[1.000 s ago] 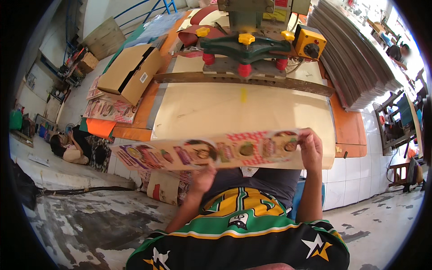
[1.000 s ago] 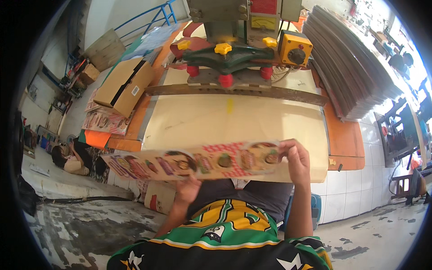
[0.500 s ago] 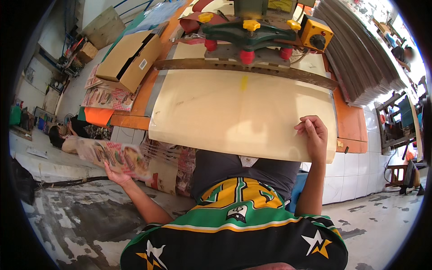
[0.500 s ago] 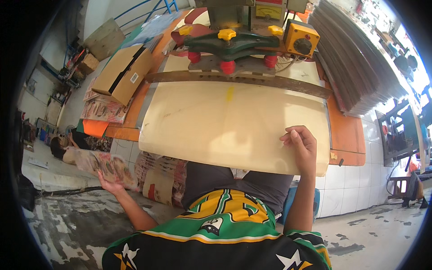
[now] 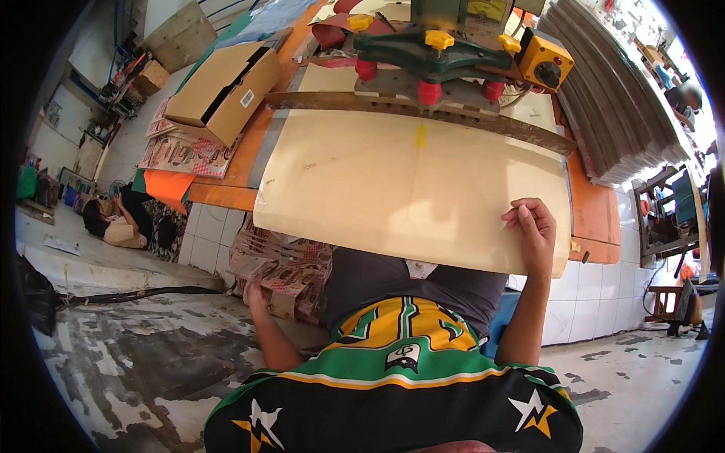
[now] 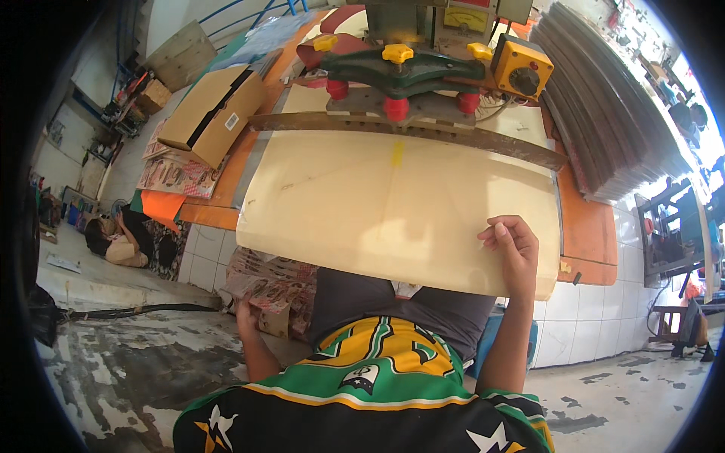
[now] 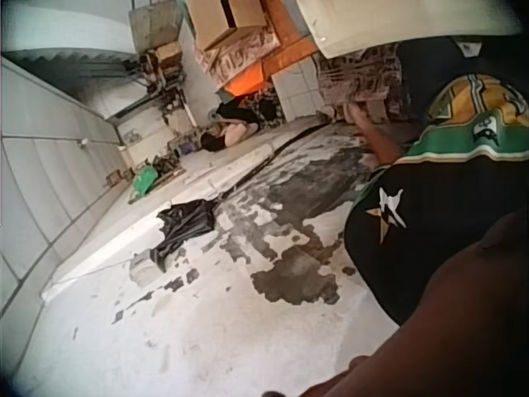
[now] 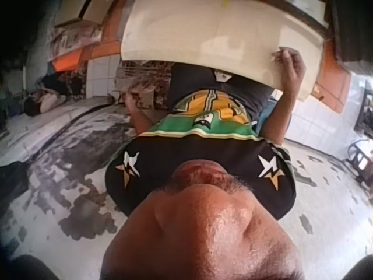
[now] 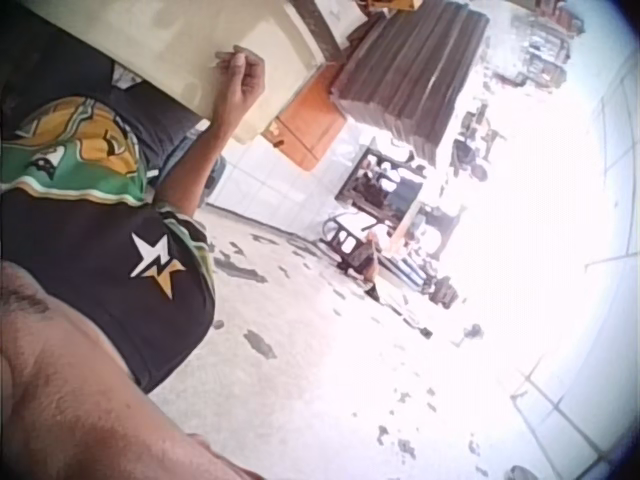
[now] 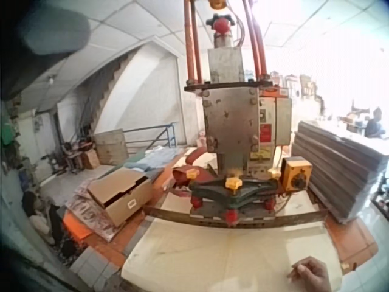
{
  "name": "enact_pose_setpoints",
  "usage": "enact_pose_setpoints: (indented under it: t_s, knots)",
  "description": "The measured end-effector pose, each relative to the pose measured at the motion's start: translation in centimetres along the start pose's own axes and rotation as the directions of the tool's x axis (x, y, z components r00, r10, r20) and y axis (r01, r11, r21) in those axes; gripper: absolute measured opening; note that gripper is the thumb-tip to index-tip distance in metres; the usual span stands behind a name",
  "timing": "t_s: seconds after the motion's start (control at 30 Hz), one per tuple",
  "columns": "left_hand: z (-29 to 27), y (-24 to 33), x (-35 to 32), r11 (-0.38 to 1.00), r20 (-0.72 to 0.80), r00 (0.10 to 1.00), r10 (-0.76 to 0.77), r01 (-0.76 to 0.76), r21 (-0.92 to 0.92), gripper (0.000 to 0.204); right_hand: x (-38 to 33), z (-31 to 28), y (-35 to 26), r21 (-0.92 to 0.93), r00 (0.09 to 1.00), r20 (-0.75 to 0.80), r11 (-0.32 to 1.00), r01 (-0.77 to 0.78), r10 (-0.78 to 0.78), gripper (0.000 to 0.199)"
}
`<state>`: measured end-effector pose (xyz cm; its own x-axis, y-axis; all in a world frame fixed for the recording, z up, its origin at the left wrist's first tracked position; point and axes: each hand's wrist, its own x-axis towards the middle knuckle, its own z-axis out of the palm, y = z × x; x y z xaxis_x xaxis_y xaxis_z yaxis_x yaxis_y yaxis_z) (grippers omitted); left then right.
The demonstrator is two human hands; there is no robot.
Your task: The person aligns the edges of printed plastic film and places them under a heat-sealer bar to seal the bags before stacking them.
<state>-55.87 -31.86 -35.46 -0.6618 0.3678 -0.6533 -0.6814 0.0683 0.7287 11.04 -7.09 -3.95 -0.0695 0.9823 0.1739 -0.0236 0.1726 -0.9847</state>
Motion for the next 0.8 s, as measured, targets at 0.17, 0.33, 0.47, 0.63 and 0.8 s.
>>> enact_pose_setpoints:
  t_s: [0.17, 0.33, 0.47, 0.63, 0.8]
  knots:
    - [7.5, -0.1, -2.4, 0.992, -0.02, 0.993, 0.118, -0.119, -0.032, 0.038, -0.5, -0.2, -0.2, -0.032, 0.999, -0.036, 0.999, 0.005, -0.006, 0.021]
    - [4.5, 3.9, 1.6, 1.0, -0.267, 0.964, -0.004, 0.002, -0.006, 0.046, -0.1, 0.1, -0.2, 0.0, 1.0, -0.011, 1.0, 0.001, -0.001, 0.02]
    - [7.3, 5.1, 0.6, 0.996, -0.387, 0.918, 0.088, -0.072, 0.056, 0.044, -0.5, 0.1, -0.4, -0.019, 0.999, -0.038, 1.0, 0.008, -0.008, 0.019]
    - [8.8, 4.5, -2.6, 0.967, -0.309, 0.928, 0.206, -0.241, -0.078, 0.039, -0.4, 0.3, -0.4, -0.038, 0.999, -0.036, 0.999, 0.007, -0.009, 0.019]
    - [2.3, 2.4, 2.4, 0.961, -0.094, 0.959, 0.266, -0.271, -0.049, 0.037, -0.6, -0.4, -0.1, 0.047, 0.999, -0.052, 0.999, 0.0, 0.002, 0.02]
